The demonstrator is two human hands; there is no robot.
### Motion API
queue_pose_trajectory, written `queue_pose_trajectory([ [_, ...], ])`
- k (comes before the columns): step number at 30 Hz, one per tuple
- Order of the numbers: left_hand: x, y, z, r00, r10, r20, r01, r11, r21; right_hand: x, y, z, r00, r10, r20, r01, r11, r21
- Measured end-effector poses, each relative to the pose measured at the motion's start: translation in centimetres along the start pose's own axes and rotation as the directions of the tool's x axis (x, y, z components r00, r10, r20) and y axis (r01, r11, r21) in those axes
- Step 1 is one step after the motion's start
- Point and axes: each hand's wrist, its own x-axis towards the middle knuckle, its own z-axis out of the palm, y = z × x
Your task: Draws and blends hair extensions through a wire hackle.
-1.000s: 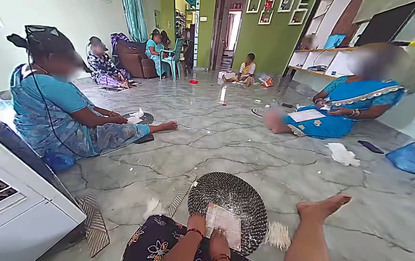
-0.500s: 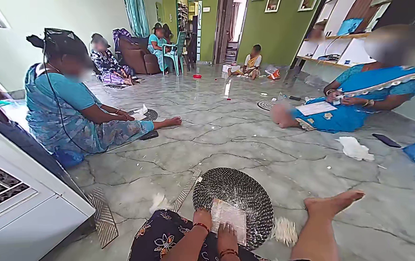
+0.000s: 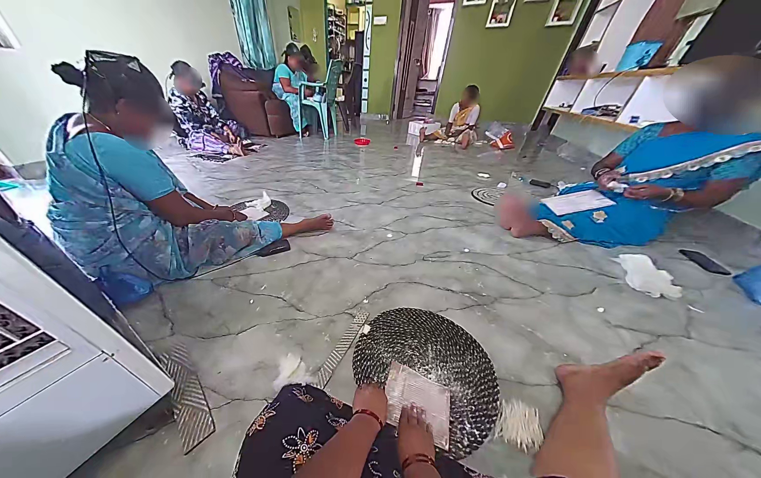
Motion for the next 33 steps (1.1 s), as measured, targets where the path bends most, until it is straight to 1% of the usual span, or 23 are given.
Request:
queue_pose_trajectory([
  [2,-0.5,-0.1,0.0,1.000,0.005,0.001,-0.005,1.000,0.000,-0.4,0.0,-0.4,1.000,-0.003,-0.003,0.003,1.000,0.023],
  [5,-0.6,-0.3,0.1,1.000,0.015,-0.008,-0.015,1.000,0.010,-0.7,0.4,-0.6,0.998,-0.008,-0.068,0.012,0.999,0.048],
  [7,-0.2,-0.2,0.4,0.999,0.025,-0.024,-0.024,1.000,0.018,-1.1,0.4,-1.9,1.000,-0.022,0.017,0.022,1.000,-0.001],
  [11,0.6,-0.2,0.3,1.000,0.014,-0.019,-0.013,0.999,0.039,1.6,1.3,-0.1,0.998,-0.058,0.015,0.059,0.997,-0.053],
  [13,0.6,-0.1,0.3,1.000,0.009,-0.018,-0.008,0.999,0.038,1.5,1.1,0.4,0.999,-0.044,-0.002,0.044,0.998,-0.044],
  [17,0.5,-0.2,0.6,0.999,0.027,-0.021,-0.026,0.998,0.051,-0.4,0.3,0.6,0.999,0.001,-0.039,-0.001,1.000,0.005],
  [21,0.3,-0.5,0.4,0.999,0.028,-0.028,-0.027,0.998,0.052,-0.9,0.1,-0.6,1.000,-0.007,-0.017,0.007,1.000,0.010],
  [26,0.9,-0.3,0.2,0.999,-0.008,-0.037,0.008,1.000,0.016,1.4,0.7,-0.9,0.998,-0.045,0.052,0.048,0.997,-0.056],
  [30,0.5,-0.1,0.3,1.000,-0.009,-0.021,0.010,1.000,0.029,0.6,0.2,0.3,1.000,-0.018,-0.003,0.018,1.000,-0.008],
  [32,0.3,-0.2,0.6,1.000,0.004,-0.019,-0.004,0.999,0.044,1.3,0.4,2.2,0.993,-0.028,-0.119,0.031,0.999,0.018],
  [33,0.1,-0.3,0.7,1.000,0.010,-0.020,-0.009,0.998,0.055,1.2,0.4,2.5,0.989,-0.038,-0.143,0.041,0.999,0.021],
])
